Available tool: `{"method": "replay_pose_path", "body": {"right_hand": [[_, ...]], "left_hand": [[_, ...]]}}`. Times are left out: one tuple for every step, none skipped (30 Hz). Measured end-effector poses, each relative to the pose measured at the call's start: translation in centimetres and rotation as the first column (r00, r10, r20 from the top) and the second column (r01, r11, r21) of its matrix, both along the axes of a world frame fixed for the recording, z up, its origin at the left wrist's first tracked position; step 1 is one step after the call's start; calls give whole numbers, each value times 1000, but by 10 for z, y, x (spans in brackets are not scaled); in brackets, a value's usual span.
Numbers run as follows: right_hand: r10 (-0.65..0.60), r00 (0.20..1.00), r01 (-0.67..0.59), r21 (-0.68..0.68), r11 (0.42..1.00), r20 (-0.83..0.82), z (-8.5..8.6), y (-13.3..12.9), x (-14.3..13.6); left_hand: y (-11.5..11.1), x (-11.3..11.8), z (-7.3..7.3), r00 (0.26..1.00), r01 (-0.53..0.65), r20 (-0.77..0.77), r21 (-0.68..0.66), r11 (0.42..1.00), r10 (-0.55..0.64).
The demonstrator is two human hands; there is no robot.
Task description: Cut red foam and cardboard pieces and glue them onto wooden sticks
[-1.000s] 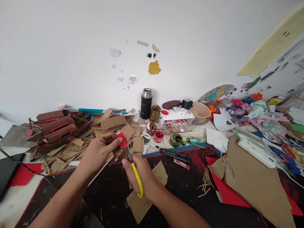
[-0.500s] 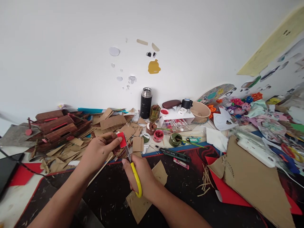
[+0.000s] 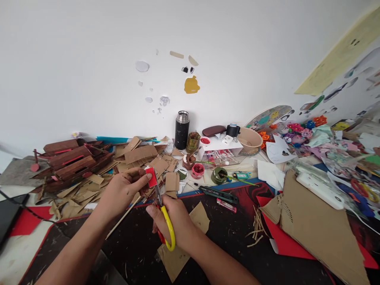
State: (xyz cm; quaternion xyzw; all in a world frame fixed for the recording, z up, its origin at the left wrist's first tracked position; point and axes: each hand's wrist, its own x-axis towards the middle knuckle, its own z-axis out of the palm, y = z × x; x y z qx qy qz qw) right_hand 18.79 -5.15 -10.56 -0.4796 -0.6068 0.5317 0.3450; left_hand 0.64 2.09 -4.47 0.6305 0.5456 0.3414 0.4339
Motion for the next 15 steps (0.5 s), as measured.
{"method": "replay_pose_path", "body": {"right_hand": [[5,1000,-5,10,1000,4,-1,0,0],[8,1000,-8,15,1000,4,-1,0,0],[9,1000,-9,16,1000,-3,-1,1,0],[10,1000,-10,12,1000,-13,-1,1,1],[15,1000,-15,1,1000,-26,-1,1,1],[20,999,-21,-15,1000,-41,0,1,1],[26,998,-28,-32,999,-53,0,1,2],[31,998,-34,-48,998,-63,1,1,2],[35,997,-40,-59,997,-72,1,1,3],[39,996,-44,-67,997,-81,2,0,3],[43,995,-49,-70,996,-91,3,0,3],[47,994,-55,-71,996,-100,3,0,4],[52,993,-60,-73,996,-109,4,0,4],[59,991,-68,-77,995,-119,5,0,4],[66,990,-77,-82,994,-127,6,0,5]], "left_hand": [[0,0,0,1000,0,-3,3,1000,0],[0,-1,0,1000,-2,-6,6,1000,2],[1,-1,1,1000,-2,-7,7,1000,2],[1,-1,1,1000,-4,-7,8,1000,4],[1,-2,2,1000,-6,-6,9,1000,6],[1,-2,3,1000,-6,-6,10,1000,6],[2,-2,3,1000,-5,-8,11,1000,5],[2,-3,3,1000,-2,-12,13,1000,2],[2,-3,4,1000,-1,-17,14,1000,1],[2,-3,4,1000,-1,-23,16,1000,1],[2,-3,4,1000,-3,-26,17,1000,3],[2,-3,4,1000,-4,-29,17,1000,5],[2,-2,5,1000,-6,-29,16,1000,6],[2,-2,5,1000,-8,-28,17,1000,9],[1,-2,6,1000,-9,-28,18,1000,9]]}}
